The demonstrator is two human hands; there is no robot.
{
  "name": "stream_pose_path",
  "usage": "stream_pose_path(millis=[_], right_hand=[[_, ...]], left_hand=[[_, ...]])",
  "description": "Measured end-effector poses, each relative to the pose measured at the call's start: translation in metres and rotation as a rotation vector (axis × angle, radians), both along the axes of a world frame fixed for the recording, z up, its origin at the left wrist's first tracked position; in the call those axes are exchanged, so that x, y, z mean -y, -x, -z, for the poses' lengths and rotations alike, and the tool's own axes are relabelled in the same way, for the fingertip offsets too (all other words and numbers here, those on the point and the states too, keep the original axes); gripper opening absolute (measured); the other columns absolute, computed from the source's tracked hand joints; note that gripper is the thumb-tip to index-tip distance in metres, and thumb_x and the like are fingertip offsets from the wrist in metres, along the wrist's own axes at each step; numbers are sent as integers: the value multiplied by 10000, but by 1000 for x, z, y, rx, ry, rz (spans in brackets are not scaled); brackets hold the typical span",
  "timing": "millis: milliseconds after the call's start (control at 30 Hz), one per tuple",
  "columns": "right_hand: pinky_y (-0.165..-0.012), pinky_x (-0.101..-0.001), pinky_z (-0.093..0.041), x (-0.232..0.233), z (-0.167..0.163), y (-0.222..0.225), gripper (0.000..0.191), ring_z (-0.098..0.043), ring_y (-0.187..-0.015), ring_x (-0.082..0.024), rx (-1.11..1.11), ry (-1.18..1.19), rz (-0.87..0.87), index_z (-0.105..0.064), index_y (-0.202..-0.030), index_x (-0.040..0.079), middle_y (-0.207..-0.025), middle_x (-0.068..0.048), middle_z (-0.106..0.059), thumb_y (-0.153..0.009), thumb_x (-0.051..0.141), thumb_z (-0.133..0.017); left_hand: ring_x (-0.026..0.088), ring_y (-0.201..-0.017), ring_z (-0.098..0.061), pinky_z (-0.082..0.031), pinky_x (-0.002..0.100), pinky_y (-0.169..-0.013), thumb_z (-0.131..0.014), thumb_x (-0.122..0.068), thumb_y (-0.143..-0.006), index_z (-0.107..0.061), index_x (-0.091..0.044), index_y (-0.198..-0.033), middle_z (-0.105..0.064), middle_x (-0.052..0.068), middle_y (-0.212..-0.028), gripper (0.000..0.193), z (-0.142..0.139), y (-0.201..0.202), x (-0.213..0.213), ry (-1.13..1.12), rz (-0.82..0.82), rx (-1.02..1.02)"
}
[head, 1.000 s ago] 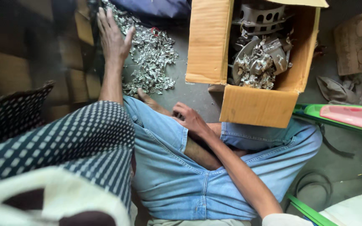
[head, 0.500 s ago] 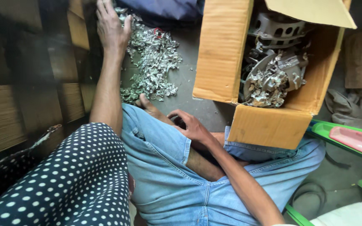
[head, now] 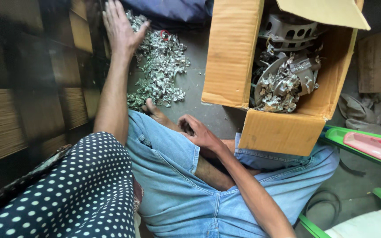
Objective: The person sits on the floor and picks up small metal shavings and scrap pieces from the floor, placing them into a cardboard box that also holds metal engine parts. They gather handfuls of the metal debris from the floor and drop them into the box, continuing to collect the scattered pieces.
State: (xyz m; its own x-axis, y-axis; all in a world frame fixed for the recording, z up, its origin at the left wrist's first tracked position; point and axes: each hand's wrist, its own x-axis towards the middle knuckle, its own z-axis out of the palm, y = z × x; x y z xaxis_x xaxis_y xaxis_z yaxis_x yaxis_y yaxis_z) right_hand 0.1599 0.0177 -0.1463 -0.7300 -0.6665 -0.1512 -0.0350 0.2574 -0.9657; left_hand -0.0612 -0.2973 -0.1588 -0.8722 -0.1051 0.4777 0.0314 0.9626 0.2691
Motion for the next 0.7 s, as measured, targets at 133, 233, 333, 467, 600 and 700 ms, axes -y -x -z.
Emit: stream_pose_path(millis=[133, 233, 333, 467, 600, 700], right_hand=[[-662, -349, -501, -1, 2, -2, 251, -578, -722, -186, 3, -133, -29, -567, -993, 11, -827, -103, -594, -919, 197, -720], [-640, -352, -491, -4, 2, -3, 250, -575, -685, -182, 20, -175, -21, -579, -975, 8, -789, -110, -596, -905, 205, -717], [-626, -351, -492, -3, 0, -4, 253, -577, -666, -182, 42, -182, -7, -586, -957, 9, -764, -108, -598, -894, 213, -721], [-629, -346, -501, -2, 0, -3, 259, -583, -674, -177, 4, -166, 8, -587, -947, 7, -781, -104, -605, -894, 218, -728], [-637, -342, -510, -3, 1, -2, 251, -601, -683, -181, 34, -167, 4, -602, -969, 7, -789, -104, -613, -885, 200, -739], [-669, -341, -522, -2, 2, -1, 261, -617, -733, -194, -21, -136, 7, -603, -976, 4, -850, -109, -611, -885, 195, -756]], left_hand=[[382, -1364, -461, -367, 494, -1199, -848, -520, -879, -440, -3, -1477, -486, 203, -1435, 890, -10, -4, -5, -294, -135, 404], [373, -1324, -478, -397, 499, -1137, -836, -507, -902, -460, 11, -1430, -476, 208, -1412, 830, -10, -1, -6, -276, -169, 420], [450, -1250, -450, -426, 499, -1064, -912, -470, -774, -400, 160, -1366, -430, 299, -1352, 1006, -1, 4, -5, -187, -146, 15], [411, -1200, -485, -466, 550, -1031, -875, -645, -766, -476, 108, -1293, -469, 275, -1309, 1002, 5, 2, -10, 108, -106, -45], [383, -1174, -504, -448, 531, -955, -880, -513, -847, -549, 56, -1199, -504, 206, -1248, 747, -2, -8, -19, -187, -126, 226], [332, -1139, -529, -453, 516, -956, -856, -549, -889, -617, -19, -1079, -529, 145, -1185, 611, -14, -11, -23, -248, -190, 344]])
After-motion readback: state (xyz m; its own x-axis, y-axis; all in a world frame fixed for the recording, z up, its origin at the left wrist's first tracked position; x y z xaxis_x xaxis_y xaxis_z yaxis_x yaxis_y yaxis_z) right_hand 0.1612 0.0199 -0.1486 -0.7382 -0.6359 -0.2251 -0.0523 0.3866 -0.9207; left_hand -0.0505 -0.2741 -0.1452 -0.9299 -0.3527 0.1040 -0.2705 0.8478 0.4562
